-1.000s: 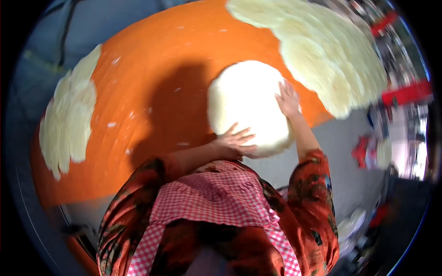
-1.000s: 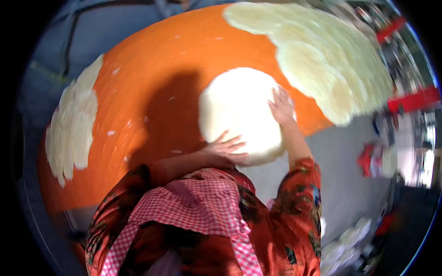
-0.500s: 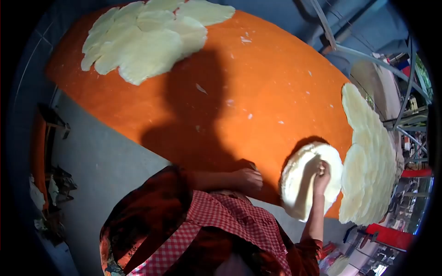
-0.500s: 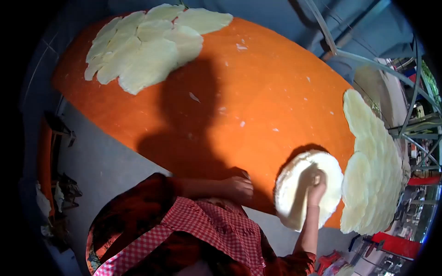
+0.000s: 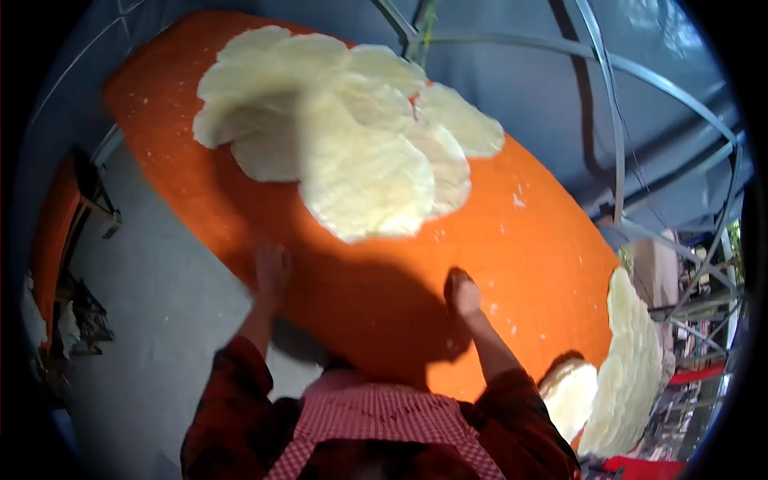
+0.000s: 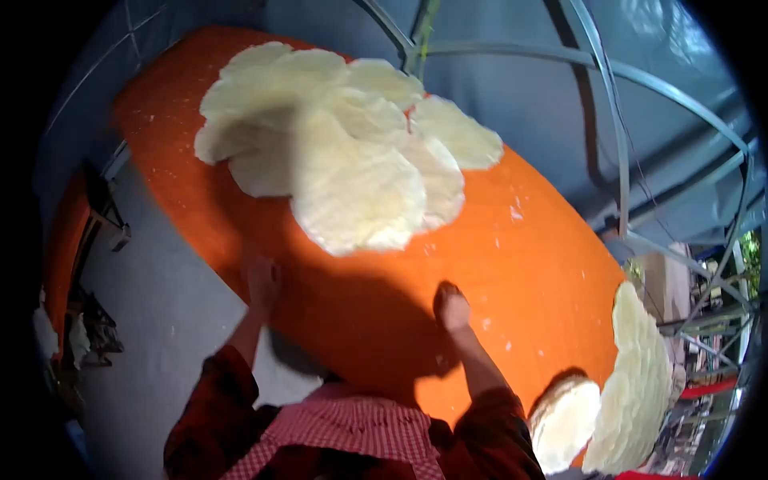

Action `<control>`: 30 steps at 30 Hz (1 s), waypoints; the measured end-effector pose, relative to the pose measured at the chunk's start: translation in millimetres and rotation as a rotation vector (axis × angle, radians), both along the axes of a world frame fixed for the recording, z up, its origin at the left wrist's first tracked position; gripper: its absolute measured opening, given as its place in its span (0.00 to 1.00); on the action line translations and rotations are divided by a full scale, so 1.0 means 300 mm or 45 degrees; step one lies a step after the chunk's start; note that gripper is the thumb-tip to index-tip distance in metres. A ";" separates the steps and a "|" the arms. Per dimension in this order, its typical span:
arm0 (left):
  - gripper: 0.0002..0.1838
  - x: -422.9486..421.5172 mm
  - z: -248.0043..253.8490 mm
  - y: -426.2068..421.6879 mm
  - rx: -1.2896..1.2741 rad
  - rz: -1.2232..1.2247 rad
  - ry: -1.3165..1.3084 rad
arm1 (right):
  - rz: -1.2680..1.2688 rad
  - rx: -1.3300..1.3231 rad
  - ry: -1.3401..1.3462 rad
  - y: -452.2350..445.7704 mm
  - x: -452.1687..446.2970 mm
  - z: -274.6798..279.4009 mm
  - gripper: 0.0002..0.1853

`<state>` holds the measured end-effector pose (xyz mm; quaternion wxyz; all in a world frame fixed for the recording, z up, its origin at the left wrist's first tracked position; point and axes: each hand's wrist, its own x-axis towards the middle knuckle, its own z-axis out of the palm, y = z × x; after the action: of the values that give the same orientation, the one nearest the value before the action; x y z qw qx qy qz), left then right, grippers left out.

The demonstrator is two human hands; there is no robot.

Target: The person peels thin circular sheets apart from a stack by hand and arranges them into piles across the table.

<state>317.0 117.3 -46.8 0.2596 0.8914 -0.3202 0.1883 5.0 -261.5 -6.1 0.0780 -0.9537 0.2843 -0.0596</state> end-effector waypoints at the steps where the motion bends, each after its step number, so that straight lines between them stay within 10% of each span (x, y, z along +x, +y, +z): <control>1: 0.05 -0.004 0.009 -0.011 0.000 -0.005 -0.053 | -0.149 0.181 -0.060 -0.004 0.011 -0.010 0.13; 6: 0.04 0.000 0.100 -0.020 -0.102 -0.029 0.088 | 0.220 1.422 -0.638 0.248 0.461 0.498 0.04; 12: 0.04 0.002 0.073 -0.018 -0.026 -0.063 0.141 | 1.769 1.040 -1.095 0.539 0.779 1.186 0.03; 15: 0.04 0.012 0.107 -0.016 -0.065 -0.107 0.227 | 1.667 1.194 -1.838 0.717 0.891 1.168 0.07; 19: 0.08 0.074 0.169 0.031 -0.369 -0.323 0.325 | 1.660 1.358 -1.377 0.728 1.108 1.087 0.05; 23: 0.09 0.342 0.064 0.222 -0.074 -0.850 1.399 | 0.898 1.323 -0.922 0.781 1.571 0.886 0.06; 30: 0.12 1.776 0.089 0.527 -0.107 0.068 0.169 | 0.170 1.866 -0.443 0.627 2.526 0.320 0.07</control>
<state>849.8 275.5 -20.0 0.3124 0.8984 -0.2701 0.1491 762.9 -73.4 89.9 0.7393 -0.6499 0.1764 -0.0003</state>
